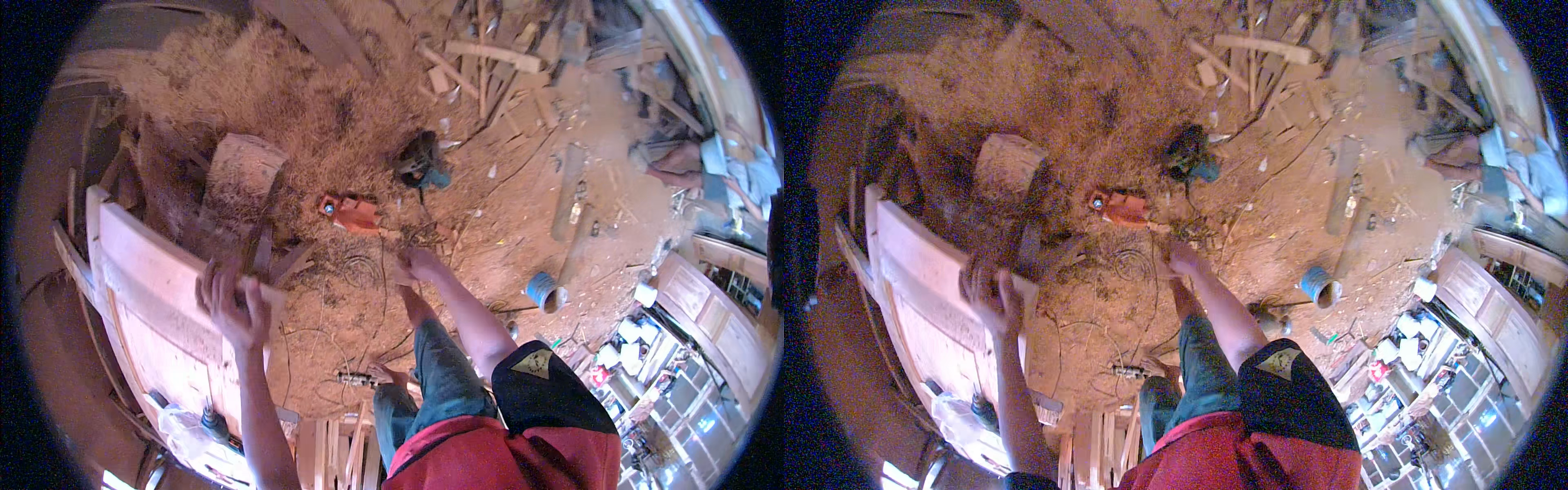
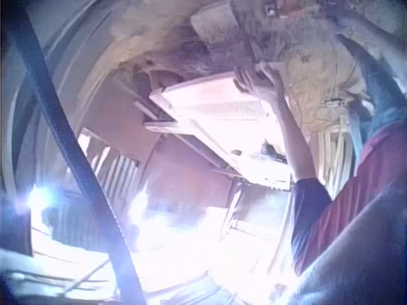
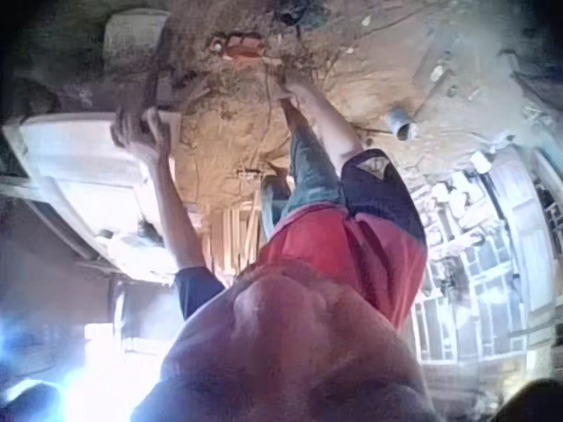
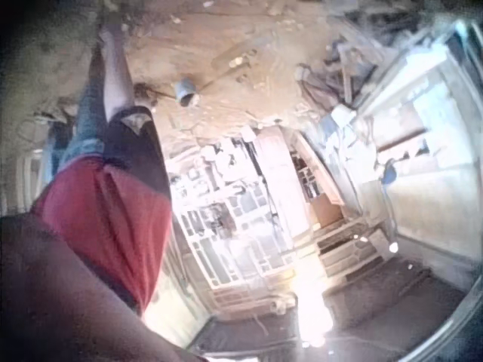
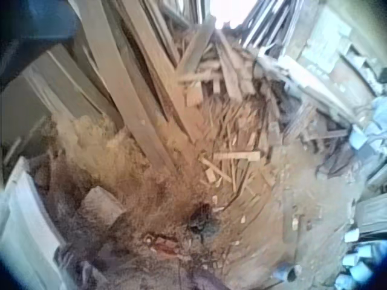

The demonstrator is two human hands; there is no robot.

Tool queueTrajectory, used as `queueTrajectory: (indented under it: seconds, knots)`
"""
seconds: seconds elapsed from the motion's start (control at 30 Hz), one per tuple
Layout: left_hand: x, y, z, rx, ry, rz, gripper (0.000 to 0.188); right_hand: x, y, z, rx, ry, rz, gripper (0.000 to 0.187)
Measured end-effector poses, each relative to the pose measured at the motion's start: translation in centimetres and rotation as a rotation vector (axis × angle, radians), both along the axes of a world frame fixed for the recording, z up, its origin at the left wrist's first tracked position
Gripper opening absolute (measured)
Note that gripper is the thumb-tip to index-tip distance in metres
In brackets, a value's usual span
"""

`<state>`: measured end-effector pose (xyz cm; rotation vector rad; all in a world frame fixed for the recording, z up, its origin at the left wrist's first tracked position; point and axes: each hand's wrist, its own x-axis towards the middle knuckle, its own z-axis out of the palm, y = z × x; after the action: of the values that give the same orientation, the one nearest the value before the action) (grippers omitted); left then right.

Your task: The person constructs a wooden door by positioning wood panels into a frame, securing the assembly with a large bar clamp, and then using a hammer, a hand plane, and a drill to fit and secure the components.

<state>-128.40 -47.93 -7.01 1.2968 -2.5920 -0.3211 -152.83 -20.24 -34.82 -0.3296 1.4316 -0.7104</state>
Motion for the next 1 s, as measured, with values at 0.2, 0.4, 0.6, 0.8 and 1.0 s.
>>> queueTrajectory:
  seconds: [0.2, 0.4, 0.6, 0.8, 1.0]
  knots:
    - [4.8, 7.0, 3.2, -0.305, 0.334, 0.126, 0.022, 3.3, 9.6, 8.9, -0.294, 0.87, 0.562, 0.023]
    - [9.6, 31.0, 8.7, 0.694, 0.229, -0.085, 0.047, 4.0, 18.7, 14.7, 0.148, 0.012, 0.201, 0.011]
    - [39.8, 55.4, 5.3, 0.982, 0.34, 0.387, 0.064, 35.1, 17.4, 28.6, -0.101, 0.17, 0.592, 0.017]
    - [59.3, 71.5, 10.4, 0.573, 0.546, 1.247, 0.06, 57.1, 22.4, 35.9, -0.544, 0.163, 1.229, 0.026]
    - [61.9, 78.8, 8.2, 0.352, 1.148, 1.359, 0.042, 72.9, 26.9, 38.4, -1.055, -0.16, 1.755, 0.032]
